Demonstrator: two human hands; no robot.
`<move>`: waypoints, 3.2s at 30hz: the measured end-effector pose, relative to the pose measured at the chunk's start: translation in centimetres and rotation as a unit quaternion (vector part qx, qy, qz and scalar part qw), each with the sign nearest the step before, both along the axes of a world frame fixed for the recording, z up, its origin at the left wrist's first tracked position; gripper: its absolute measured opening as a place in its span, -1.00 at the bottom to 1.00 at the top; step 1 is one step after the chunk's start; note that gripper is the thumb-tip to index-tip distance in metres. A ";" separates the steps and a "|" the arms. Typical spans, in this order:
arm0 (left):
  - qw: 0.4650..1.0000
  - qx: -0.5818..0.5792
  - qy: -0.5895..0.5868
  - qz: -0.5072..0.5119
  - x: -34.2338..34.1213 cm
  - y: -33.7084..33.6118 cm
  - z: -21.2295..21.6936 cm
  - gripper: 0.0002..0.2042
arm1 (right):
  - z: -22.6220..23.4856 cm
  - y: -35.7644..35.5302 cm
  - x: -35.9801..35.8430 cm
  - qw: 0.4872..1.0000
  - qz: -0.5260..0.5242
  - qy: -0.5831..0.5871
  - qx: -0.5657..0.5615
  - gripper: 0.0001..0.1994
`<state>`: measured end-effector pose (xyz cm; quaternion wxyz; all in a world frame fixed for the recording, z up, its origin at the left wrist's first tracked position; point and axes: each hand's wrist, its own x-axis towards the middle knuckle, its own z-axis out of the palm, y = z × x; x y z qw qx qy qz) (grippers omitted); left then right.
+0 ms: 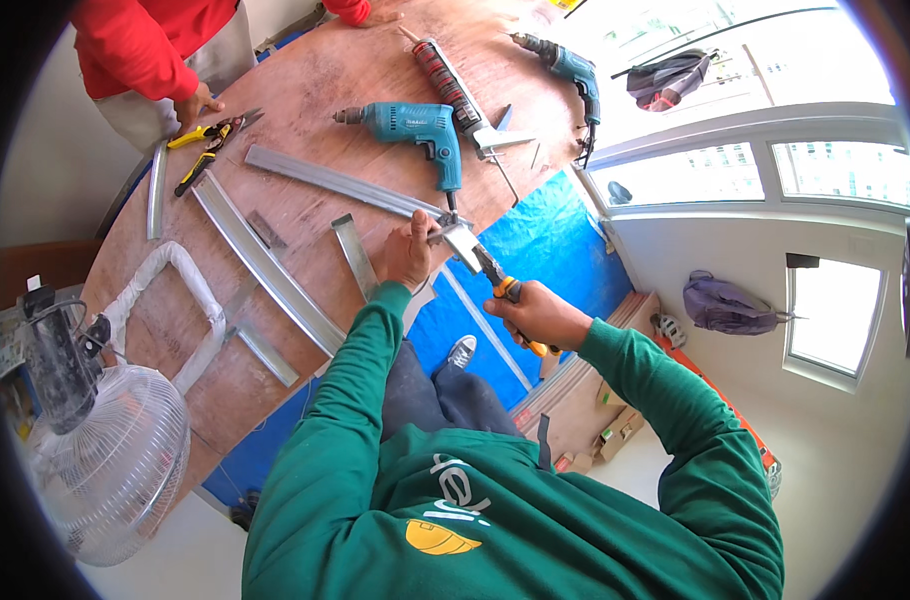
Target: The person assembles aluminum frame components on a workbench using a cordless drill and pliers. They repeatedly drill into metal pieces, cut or trim parts with pliers, and reposition components while a coworker works nearby.
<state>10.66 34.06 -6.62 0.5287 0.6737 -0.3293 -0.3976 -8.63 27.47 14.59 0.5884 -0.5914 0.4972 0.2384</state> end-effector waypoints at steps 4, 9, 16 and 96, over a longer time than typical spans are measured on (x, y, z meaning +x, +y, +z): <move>0.990 -0.001 0.127 0.059 0.7 -0.8 -0.2 -0.05 | -1.7 0.8 2.8 0.999 -0.005 -0.007 -0.039 -0.58; 0.993 0.041 0.112 0.016 1.5 -1.0 0.4 -0.02 | -4.5 1.9 3.0 0.995 -0.034 0.002 -0.094 -0.58; 0.990 0.128 -0.037 -0.046 1.9 -1.9 3.6 0.03 | -5.3 -1.3 -1.0 0.984 -0.139 -0.096 0.059 -0.59; 0.948 -0.009 -0.143 0.285 5.2 11.5 9.2 -0.41 | 2.5 -5.0 10.8 0.903 0.168 -0.262 -0.294 -0.51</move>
